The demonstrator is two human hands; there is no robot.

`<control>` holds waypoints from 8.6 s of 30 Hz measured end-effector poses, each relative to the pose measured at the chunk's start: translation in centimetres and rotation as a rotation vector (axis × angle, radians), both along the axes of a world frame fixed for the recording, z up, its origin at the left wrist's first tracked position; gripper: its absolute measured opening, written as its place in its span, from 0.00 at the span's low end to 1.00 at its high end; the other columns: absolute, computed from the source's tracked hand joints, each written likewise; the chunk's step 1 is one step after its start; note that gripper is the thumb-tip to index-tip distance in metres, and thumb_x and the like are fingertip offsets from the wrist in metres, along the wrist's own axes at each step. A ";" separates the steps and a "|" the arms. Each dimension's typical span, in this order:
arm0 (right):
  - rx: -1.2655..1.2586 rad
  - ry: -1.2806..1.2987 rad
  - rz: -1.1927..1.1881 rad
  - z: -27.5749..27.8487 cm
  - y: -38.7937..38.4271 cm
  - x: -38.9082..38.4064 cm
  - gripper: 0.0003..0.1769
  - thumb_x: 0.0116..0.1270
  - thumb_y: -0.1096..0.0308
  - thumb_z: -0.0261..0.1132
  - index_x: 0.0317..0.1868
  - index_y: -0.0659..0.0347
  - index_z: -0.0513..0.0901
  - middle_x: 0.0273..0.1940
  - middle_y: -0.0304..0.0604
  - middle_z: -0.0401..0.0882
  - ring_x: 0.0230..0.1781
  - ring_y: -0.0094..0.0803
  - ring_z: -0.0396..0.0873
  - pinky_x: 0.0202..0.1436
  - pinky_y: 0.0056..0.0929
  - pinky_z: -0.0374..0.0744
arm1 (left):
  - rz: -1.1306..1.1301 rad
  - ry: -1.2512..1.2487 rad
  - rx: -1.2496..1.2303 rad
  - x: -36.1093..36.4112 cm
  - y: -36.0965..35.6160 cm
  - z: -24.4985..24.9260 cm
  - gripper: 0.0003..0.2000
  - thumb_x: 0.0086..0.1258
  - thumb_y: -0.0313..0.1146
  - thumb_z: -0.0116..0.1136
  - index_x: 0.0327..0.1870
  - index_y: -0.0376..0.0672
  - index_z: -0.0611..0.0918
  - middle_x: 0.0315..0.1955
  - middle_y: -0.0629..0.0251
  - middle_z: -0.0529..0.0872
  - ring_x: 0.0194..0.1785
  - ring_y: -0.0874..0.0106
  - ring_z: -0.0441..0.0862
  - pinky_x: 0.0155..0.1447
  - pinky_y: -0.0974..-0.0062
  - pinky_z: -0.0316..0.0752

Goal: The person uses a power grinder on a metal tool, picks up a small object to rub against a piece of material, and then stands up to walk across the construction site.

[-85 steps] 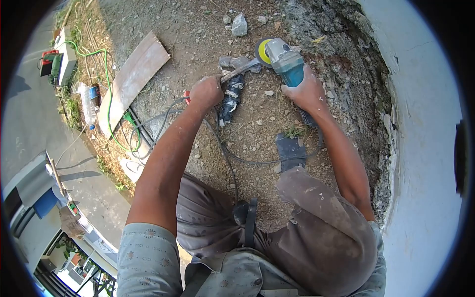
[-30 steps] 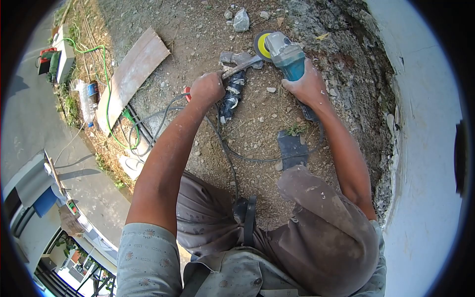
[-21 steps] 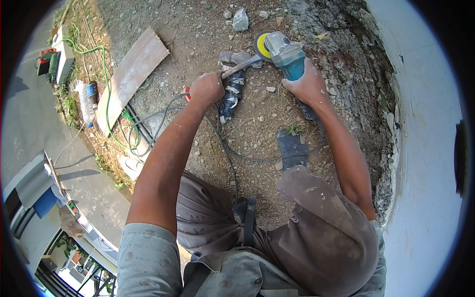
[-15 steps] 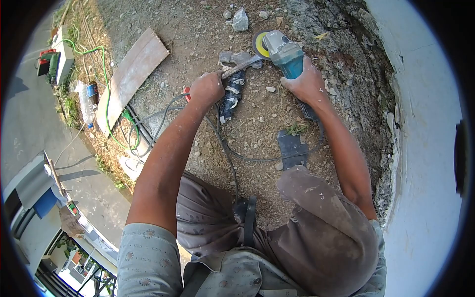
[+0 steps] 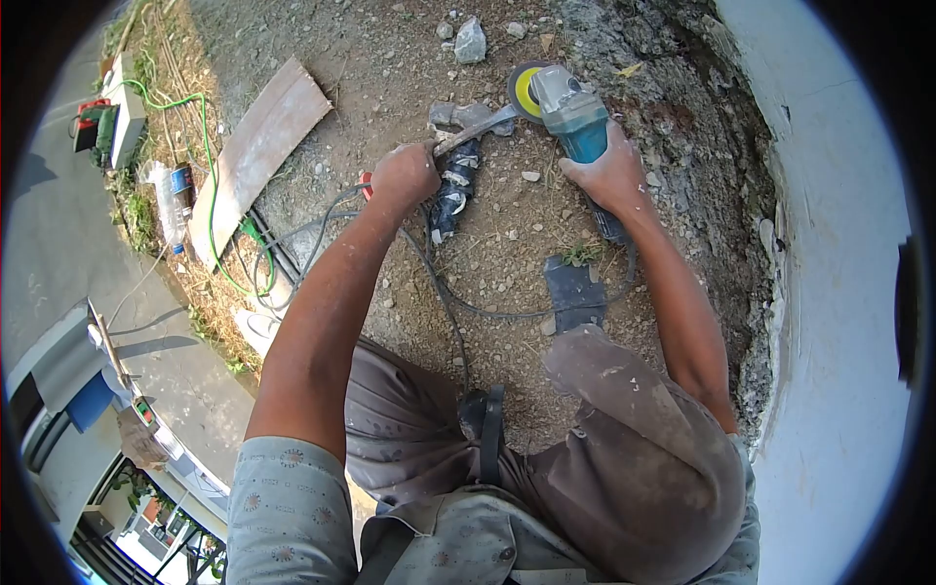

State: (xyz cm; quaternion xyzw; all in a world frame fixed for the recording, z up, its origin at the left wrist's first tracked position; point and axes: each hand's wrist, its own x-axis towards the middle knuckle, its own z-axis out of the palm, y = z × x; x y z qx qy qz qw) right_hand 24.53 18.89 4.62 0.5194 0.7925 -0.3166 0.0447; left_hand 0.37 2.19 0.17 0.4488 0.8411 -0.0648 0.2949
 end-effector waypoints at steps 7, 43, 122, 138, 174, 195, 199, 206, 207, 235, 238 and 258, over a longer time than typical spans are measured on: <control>0.040 0.022 0.030 -0.5 -0.9 0.3 0.45 0.49 0.50 0.76 0.63 0.67 0.71 0.50 0.63 0.84 0.52 0.58 0.84 0.56 0.50 0.81 | -0.017 0.005 0.036 0.2 -0.1 0.3 0.19 0.64 0.30 0.54 0.57 0.51 0.84 0.45 0.53 0.89 0.51 0.54 0.87 0.52 0.56 0.83; 0.024 0.022 0.054 -1.2 -0.2 -0.4 0.43 0.51 0.52 0.74 0.63 0.67 0.70 0.51 0.64 0.84 0.53 0.60 0.83 0.57 0.50 0.81 | -0.015 0.006 0.042 0.1 -0.1 -0.2 0.18 0.65 0.30 0.54 0.56 0.51 0.84 0.43 0.52 0.90 0.50 0.53 0.88 0.52 0.56 0.82; -0.066 0.025 0.092 0.3 -3.5 4.2 0.45 0.51 0.52 0.75 0.65 0.68 0.69 0.50 0.64 0.84 0.52 0.59 0.83 0.57 0.50 0.80 | -0.017 -0.007 0.109 0.4 -0.4 -0.1 0.20 0.62 0.28 0.52 0.57 0.47 0.83 0.40 0.45 0.88 0.46 0.49 0.87 0.51 0.52 0.80; -0.173 -0.063 0.078 1.1 -3.2 3.5 0.52 0.49 0.50 0.76 0.71 0.68 0.66 0.57 0.63 0.81 0.57 0.57 0.81 0.61 0.48 0.79 | -0.013 -0.004 0.105 0.3 -0.5 -0.5 0.24 0.61 0.28 0.52 0.61 0.48 0.82 0.41 0.45 0.88 0.47 0.49 0.87 0.52 0.52 0.80; -0.104 -0.056 0.046 1.5 -2.0 1.8 0.47 0.49 0.51 0.77 0.66 0.67 0.70 0.55 0.62 0.82 0.56 0.56 0.82 0.61 0.46 0.78 | -0.024 0.019 0.100 0.4 -0.5 -0.5 0.21 0.62 0.28 0.51 0.58 0.47 0.83 0.40 0.45 0.89 0.46 0.49 0.87 0.51 0.52 0.81; -0.077 -0.060 0.046 0.5 -0.4 0.0 0.49 0.48 0.50 0.77 0.66 0.70 0.70 0.56 0.65 0.81 0.58 0.57 0.81 0.63 0.46 0.78 | -0.025 0.011 0.074 0.4 -0.3 -0.3 0.24 0.61 0.28 0.52 0.61 0.48 0.82 0.41 0.45 0.89 0.47 0.49 0.87 0.52 0.53 0.81; -0.060 -0.053 0.043 0.3 -0.3 0.0 0.49 0.48 0.50 0.77 0.66 0.70 0.71 0.56 0.65 0.81 0.58 0.58 0.81 0.62 0.46 0.78 | -0.015 0.013 0.075 0.5 -0.3 -0.3 0.24 0.61 0.28 0.52 0.61 0.48 0.82 0.42 0.45 0.89 0.47 0.49 0.87 0.52 0.53 0.81; -0.063 -0.027 0.017 -0.2 0.2 -0.7 0.48 0.48 0.49 0.77 0.65 0.68 0.71 0.55 0.64 0.82 0.57 0.57 0.82 0.61 0.47 0.79 | -0.036 0.022 0.088 0.4 -0.4 -0.4 0.24 0.62 0.29 0.52 0.61 0.49 0.82 0.41 0.46 0.89 0.47 0.49 0.87 0.52 0.53 0.81; -0.059 -0.010 0.017 -0.2 0.3 -0.9 0.48 0.48 0.49 0.77 0.65 0.68 0.72 0.55 0.64 0.82 0.56 0.56 0.82 0.60 0.47 0.79 | -0.033 0.030 0.070 0.5 -0.4 -0.1 0.22 0.62 0.29 0.52 0.60 0.49 0.82 0.41 0.48 0.89 0.47 0.50 0.87 0.51 0.54 0.82; -0.027 -0.017 -0.038 -0.1 -1.7 1.3 0.43 0.51 0.50 0.75 0.62 0.67 0.70 0.49 0.64 0.84 0.50 0.59 0.84 0.56 0.50 0.81 | -0.063 0.003 0.048 -0.1 -0.1 -0.2 0.21 0.62 0.29 0.52 0.58 0.48 0.83 0.42 0.51 0.90 0.48 0.53 0.88 0.51 0.56 0.83; 0.011 -0.021 -0.040 0.1 -1.8 1.0 0.42 0.51 0.50 0.75 0.60 0.66 0.71 0.49 0.64 0.85 0.50 0.59 0.84 0.55 0.51 0.81 | -0.060 -0.004 0.038 -0.2 0.0 -0.2 0.21 0.62 0.29 0.52 0.58 0.48 0.83 0.42 0.51 0.90 0.49 0.53 0.88 0.51 0.56 0.83; 0.032 -0.007 -0.026 0.1 -1.8 0.5 0.44 0.52 0.52 0.74 0.65 0.64 0.68 0.51 0.64 0.84 0.52 0.60 0.83 0.57 0.51 0.80 | -0.025 -0.034 0.046 -0.2 0.0 -0.4 0.22 0.61 0.29 0.53 0.58 0.48 0.83 0.43 0.46 0.88 0.50 0.49 0.86 0.55 0.52 0.80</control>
